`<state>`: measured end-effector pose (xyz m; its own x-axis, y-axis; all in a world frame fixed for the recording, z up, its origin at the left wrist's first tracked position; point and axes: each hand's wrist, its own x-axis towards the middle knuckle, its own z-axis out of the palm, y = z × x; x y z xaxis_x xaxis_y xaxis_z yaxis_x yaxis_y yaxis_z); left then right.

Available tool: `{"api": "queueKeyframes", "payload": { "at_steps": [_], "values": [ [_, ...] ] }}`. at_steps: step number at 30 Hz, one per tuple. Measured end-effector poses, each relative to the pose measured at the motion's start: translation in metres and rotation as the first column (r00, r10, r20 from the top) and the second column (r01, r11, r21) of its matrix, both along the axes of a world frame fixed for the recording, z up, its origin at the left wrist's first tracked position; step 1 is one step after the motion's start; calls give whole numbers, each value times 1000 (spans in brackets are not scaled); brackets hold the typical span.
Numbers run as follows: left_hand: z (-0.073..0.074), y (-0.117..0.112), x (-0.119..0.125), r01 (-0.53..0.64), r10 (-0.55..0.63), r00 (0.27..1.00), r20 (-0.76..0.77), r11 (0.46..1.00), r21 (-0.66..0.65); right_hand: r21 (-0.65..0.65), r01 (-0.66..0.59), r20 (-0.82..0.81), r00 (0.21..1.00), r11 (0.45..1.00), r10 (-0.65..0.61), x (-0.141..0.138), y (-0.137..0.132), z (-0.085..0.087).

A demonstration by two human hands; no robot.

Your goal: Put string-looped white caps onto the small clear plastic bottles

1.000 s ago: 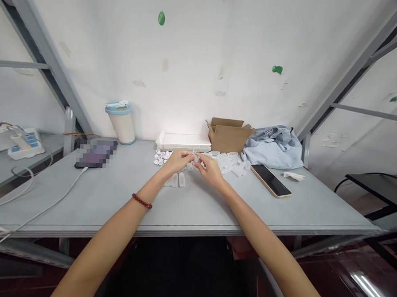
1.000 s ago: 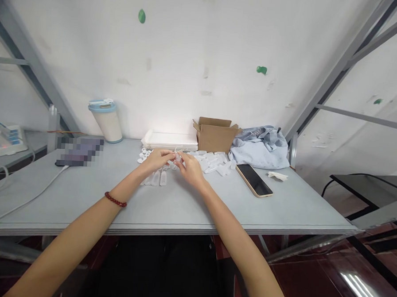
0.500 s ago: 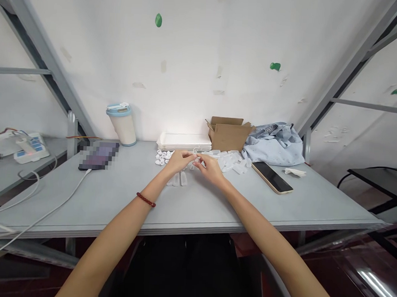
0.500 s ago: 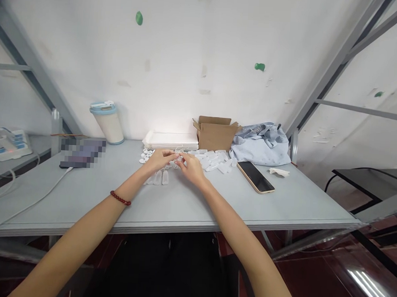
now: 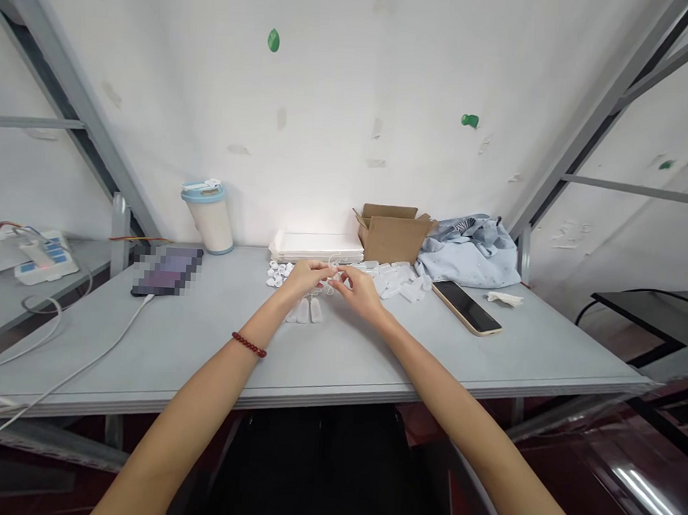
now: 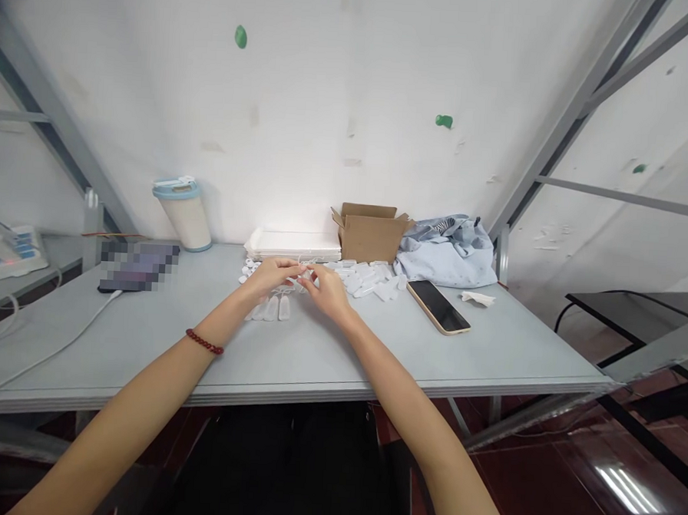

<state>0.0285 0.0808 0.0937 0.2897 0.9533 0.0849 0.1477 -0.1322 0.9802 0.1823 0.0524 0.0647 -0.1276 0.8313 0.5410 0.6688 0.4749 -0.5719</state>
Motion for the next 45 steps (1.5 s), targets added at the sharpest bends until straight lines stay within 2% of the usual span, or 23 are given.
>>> {"api": "queueKeyframes", "payload": {
  "at_steps": [3,10,20,25,29,33,35,38,40,42,43,45],
  "values": [
    [0,1,-2,33,-33,999,7,998,-53,0,2,22,1000,1000,-2,0,1,-3],
    [6,-1,-6,65,-69,996,-54,994,-85,-2,14,44,999,1000,-14,1,3,-5],
    [1,-3,-2,11,-10,998,-70,1000,6,-1,-14,28,1000,1000,14,2,-2,-2],
    [7,-4,-3,-23,22,995,-101,1000,-2,-4,-58,25,998,998,58,1,-1,-3],
    [12,1,-13,-47,45,994,-100,999,-14,5,-83,-33,996,997,83,0,-3,1],
    [10,4,-17,-15,12,997,-79,999,-34,-163,-192,-193,968,968,159,-2,-6,1],
    [8,4,-15,5,-9,997,-77,999,-52,-229,-231,-293,943,946,159,-4,-5,-1],
    [4,4,-12,6,-12,996,-88,998,-64,-223,-160,-325,942,962,81,-4,-2,-4],
    [4,4,-11,-38,41,991,-124,999,28,-181,-93,-292,956,979,36,-2,1,-5],
    [4,4,-9,-73,124,973,-196,967,246,-154,-68,-279,960,986,22,1,4,-5],
    [4,3,-8,-56,153,959,-239,928,370,-152,-67,-286,958,986,21,2,5,-5],
    [4,0,-4,53,159,932,-327,831,554,-154,-81,-314,949,985,29,4,7,-5]
  ]
}}
